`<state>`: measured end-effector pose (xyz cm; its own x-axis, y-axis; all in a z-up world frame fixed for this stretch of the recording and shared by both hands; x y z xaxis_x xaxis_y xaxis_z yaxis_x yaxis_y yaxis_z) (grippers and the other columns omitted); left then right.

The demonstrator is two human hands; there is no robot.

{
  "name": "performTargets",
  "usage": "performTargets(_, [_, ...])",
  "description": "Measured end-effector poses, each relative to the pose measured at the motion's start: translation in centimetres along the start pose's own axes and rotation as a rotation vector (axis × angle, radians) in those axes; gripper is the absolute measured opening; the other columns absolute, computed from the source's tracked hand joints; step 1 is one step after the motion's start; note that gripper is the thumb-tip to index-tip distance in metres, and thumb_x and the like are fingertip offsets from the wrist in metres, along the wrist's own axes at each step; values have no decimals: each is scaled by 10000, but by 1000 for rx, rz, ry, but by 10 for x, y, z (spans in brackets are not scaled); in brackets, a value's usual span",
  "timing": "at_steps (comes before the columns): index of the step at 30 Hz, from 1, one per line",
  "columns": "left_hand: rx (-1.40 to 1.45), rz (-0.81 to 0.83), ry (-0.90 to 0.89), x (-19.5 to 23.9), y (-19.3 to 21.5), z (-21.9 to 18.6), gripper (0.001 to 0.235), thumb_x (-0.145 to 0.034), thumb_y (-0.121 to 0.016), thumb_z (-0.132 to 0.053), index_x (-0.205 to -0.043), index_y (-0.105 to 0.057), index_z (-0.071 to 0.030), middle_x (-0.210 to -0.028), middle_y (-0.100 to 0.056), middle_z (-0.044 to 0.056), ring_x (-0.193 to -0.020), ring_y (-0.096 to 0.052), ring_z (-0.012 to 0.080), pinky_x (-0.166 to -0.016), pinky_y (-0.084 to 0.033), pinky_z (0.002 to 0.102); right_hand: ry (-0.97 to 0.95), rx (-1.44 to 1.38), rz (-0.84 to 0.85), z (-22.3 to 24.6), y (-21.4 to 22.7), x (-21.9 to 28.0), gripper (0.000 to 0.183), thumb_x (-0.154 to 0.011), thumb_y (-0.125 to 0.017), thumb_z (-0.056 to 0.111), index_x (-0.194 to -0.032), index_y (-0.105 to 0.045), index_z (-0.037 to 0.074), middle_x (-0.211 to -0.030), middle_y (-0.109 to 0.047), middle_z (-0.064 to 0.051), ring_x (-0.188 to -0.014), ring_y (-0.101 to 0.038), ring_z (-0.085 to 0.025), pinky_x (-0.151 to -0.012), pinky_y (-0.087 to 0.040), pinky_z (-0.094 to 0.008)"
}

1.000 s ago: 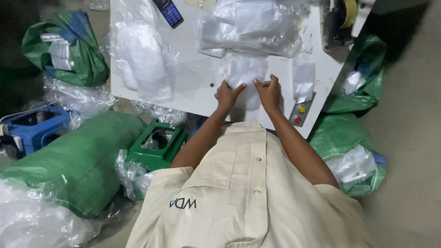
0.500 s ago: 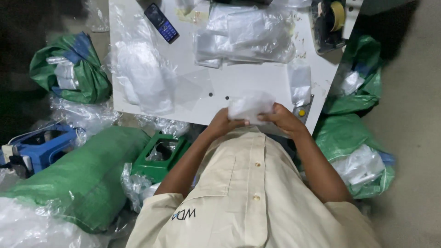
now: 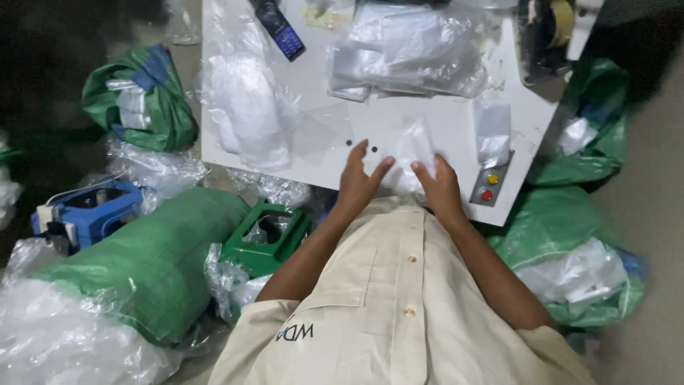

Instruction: Folding and stacking plastic bags on a work surface

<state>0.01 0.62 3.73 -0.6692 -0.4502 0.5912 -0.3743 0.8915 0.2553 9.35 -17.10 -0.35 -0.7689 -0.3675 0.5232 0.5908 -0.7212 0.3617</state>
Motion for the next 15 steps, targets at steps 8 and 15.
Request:
performTargets(8, [733,243,-48,-59,-43,70,326,-1002,-749,-238,-1206,-677,6,-1115,-705,166,-1076,-684,290,-967,-541,522,-162,-517,109,42,-24,10,438,-879,-858,226,-1192,-617,34,-1002,-679,-18,-939,-666,-122,-874,-549,-315])
performTargets(15, [-96,-751,-218,-95,52,180,415,-776,-909,-266,-1004,-623,-69,-936,-548,106,-912,-588,315,-867,-472,423,-120,-691,-95,7,-6,5,374,-868,-833,60,-1196,-653,40,-1014,-739,-39,-927,-726,-134,-863,-610,-343])
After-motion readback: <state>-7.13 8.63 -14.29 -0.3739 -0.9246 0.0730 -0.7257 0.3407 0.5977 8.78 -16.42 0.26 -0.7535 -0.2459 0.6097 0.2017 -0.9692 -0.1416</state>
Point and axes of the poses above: each hand's wrist, its own x-axis away from the middle knuckle, its own y-axis out of the back of the hand, z = x × y, the point moved 5 cm from there along -x, towards the middle knuckle
